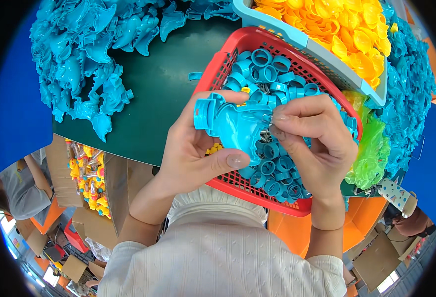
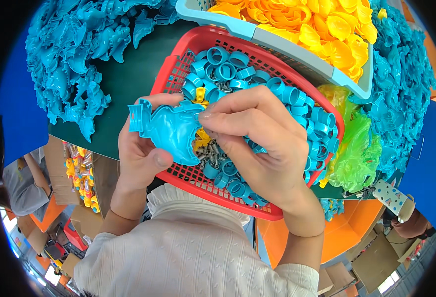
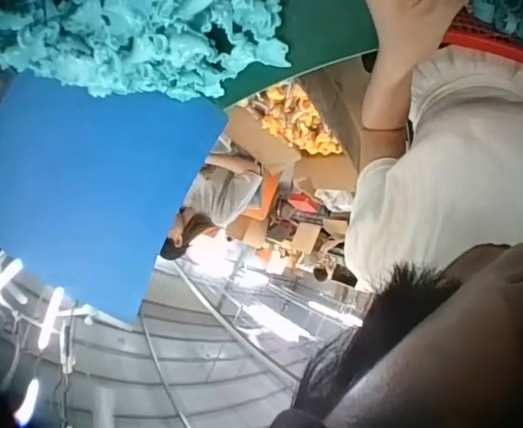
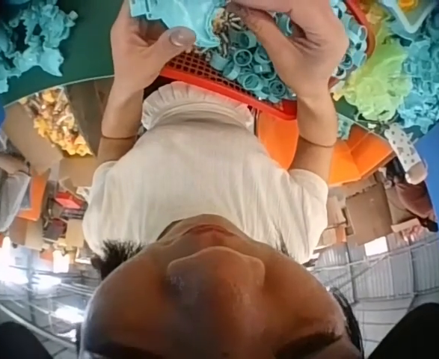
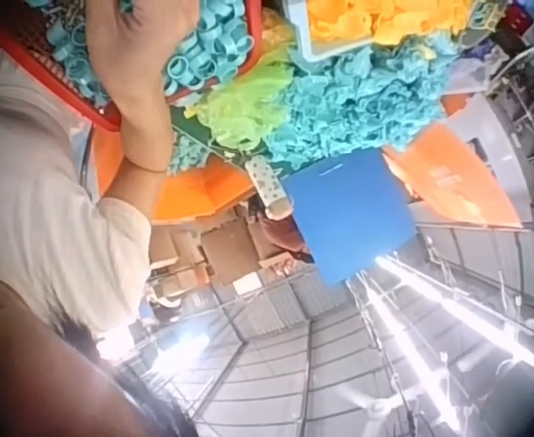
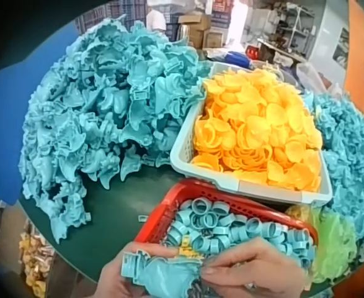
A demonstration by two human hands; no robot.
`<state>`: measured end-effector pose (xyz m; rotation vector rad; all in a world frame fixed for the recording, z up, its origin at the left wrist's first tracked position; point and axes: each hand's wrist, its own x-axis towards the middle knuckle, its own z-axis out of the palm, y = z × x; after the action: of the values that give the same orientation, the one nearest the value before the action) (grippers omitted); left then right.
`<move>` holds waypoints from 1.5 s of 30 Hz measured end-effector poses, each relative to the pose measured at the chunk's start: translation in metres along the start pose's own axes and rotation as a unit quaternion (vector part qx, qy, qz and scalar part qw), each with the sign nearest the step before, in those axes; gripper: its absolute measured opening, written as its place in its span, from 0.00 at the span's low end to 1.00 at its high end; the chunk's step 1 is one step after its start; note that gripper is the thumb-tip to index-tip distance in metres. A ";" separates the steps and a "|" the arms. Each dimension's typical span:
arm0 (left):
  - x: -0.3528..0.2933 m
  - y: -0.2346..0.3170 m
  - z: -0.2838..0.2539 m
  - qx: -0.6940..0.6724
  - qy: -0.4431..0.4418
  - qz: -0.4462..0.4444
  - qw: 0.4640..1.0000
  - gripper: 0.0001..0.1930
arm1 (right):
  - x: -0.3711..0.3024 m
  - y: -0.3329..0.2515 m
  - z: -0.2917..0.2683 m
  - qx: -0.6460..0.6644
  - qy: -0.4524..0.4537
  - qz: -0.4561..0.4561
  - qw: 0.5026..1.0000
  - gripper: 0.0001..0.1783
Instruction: Assemble small plastic toy components by fitting different colored pieces together.
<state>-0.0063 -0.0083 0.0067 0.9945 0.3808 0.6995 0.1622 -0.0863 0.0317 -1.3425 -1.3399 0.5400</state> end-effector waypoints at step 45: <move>-0.001 0.004 0.002 0.037 0.120 0.016 0.992 0.41 | 0.016 0.023 0.019 -0.326 -0.116 -0.028 0.938 0.12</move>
<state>-0.0070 -0.0091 0.0110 0.9907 0.6045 0.8426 0.1587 -0.0590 0.0122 -1.8026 -1.8441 0.2149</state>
